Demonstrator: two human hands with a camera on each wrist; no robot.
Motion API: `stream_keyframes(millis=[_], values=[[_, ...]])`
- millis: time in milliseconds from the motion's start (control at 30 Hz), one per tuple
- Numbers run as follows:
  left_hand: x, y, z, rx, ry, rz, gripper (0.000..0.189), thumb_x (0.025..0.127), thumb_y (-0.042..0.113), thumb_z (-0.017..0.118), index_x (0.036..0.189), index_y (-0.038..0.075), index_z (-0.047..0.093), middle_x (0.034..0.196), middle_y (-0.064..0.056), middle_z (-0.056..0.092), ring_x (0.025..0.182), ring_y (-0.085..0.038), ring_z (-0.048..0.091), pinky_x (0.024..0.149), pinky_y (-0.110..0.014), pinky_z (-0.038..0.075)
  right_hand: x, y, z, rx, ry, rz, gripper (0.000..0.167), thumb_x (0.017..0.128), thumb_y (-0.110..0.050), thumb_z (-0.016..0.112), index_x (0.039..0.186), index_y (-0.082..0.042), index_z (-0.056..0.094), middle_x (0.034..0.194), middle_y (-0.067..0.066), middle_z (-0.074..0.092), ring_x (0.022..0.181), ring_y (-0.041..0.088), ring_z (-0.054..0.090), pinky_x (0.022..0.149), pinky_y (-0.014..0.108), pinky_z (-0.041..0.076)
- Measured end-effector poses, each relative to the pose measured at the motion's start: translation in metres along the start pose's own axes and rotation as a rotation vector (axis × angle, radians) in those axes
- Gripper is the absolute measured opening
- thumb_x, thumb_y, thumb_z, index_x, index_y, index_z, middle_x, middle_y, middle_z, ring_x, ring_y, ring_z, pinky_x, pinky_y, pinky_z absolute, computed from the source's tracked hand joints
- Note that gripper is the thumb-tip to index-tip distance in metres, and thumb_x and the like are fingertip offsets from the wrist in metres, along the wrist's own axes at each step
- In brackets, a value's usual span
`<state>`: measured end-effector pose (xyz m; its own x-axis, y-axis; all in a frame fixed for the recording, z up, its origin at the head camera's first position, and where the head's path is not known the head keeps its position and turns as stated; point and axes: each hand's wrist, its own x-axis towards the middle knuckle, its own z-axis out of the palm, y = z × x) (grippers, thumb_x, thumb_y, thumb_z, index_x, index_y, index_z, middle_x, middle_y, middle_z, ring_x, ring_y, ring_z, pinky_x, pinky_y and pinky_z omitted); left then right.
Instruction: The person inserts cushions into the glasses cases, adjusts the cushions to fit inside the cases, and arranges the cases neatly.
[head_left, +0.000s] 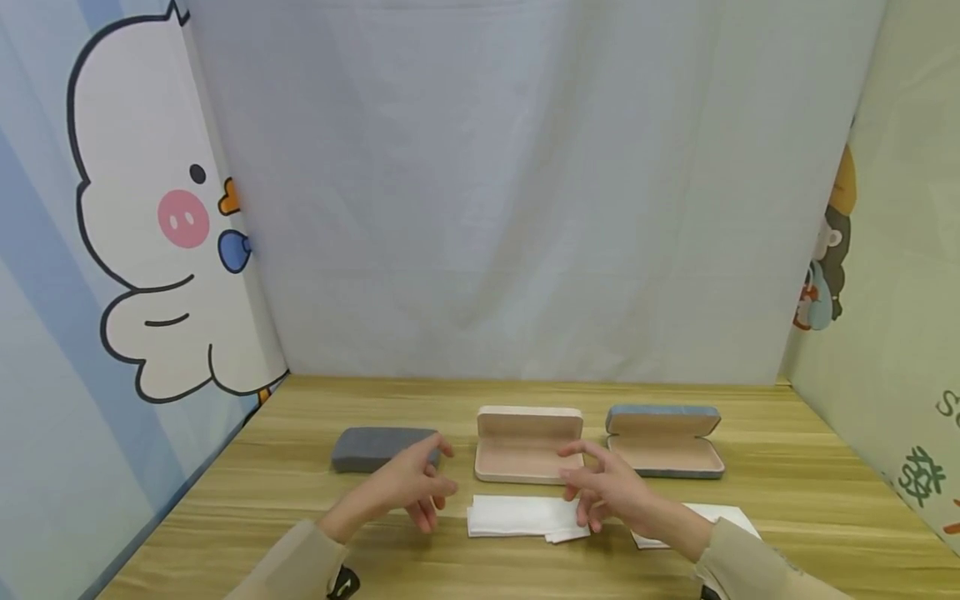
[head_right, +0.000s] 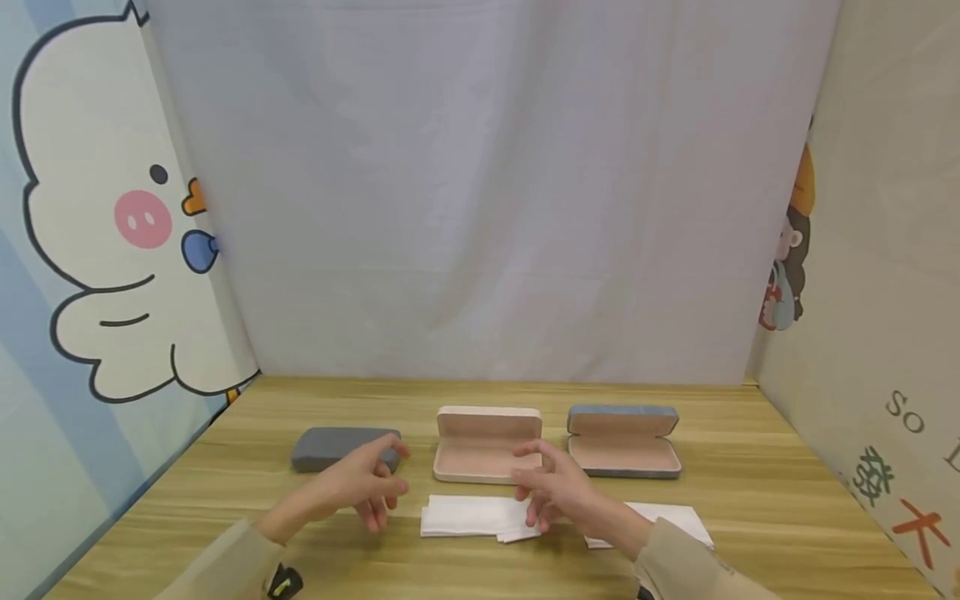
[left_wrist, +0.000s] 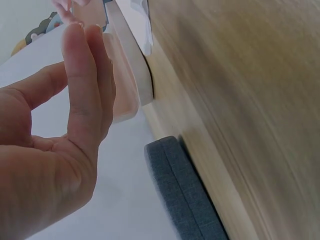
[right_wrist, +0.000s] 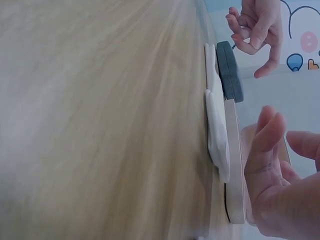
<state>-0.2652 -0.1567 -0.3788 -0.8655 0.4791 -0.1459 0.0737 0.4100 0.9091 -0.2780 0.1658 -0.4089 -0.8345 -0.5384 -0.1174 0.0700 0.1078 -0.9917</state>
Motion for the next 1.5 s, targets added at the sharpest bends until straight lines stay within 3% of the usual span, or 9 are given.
stream_keyframes(millis=[233,467,800,1267,1500], values=[[0.005,-0.008,0.008,-0.070,-0.034,-0.032,0.054,0.090,0.006,0.062,0.135,-0.002,0.032,0.072,-0.017,0.064,0.047,-0.017,0.062,0.043,-0.031,0.057,-0.007,0.003,-0.008,-0.073,0.038,0.012,0.056,0.097,-0.018,0.057,0.140,0.001,0.027,0.079,0.005,0.061,0.050,0.009,0.059,0.041,0.017,0.046],[0.007,-0.012,0.018,-0.058,-0.053,-0.064,0.055,0.088,0.006,0.065,0.134,0.001,0.034,0.072,-0.019,0.066,0.046,-0.016,0.062,0.043,-0.030,0.057,-0.013,0.006,-0.014,-0.123,0.081,0.067,0.054,0.094,-0.013,0.059,0.136,0.003,0.031,0.075,0.005,0.064,0.047,0.008,0.058,0.040,0.016,0.045],[0.006,-0.019,0.033,-0.148,-0.075,-0.116,0.052,0.086,0.003,0.065,0.128,0.002,0.036,0.066,-0.014,0.064,0.047,-0.018,0.064,0.045,-0.030,0.058,-0.020,0.007,-0.016,-0.143,0.025,0.134,0.056,0.093,-0.018,0.062,0.135,0.003,0.033,0.075,0.006,0.064,0.046,0.007,0.057,0.041,0.015,0.047],[0.011,-0.025,0.044,-0.254,-0.052,-0.147,0.052,0.086,-0.002,0.063,0.129,0.002,0.033,0.063,-0.011,0.061,0.047,-0.015,0.063,0.049,-0.028,0.060,-0.019,0.009,-0.005,-0.176,0.052,0.155,0.052,0.086,-0.010,0.068,0.124,0.005,0.037,0.066,0.006,0.065,0.042,0.006,0.057,0.036,0.014,0.044],[0.014,-0.024,0.045,-0.263,-0.028,-0.157,0.049,0.087,-0.002,0.061,0.127,0.001,0.033,0.062,-0.011,0.061,0.046,-0.014,0.062,0.048,-0.027,0.059,-0.018,0.009,-0.003,-0.228,0.069,0.160,0.047,0.083,-0.010,0.071,0.118,0.003,0.042,0.061,0.005,0.065,0.040,0.008,0.057,0.034,0.016,0.044]])
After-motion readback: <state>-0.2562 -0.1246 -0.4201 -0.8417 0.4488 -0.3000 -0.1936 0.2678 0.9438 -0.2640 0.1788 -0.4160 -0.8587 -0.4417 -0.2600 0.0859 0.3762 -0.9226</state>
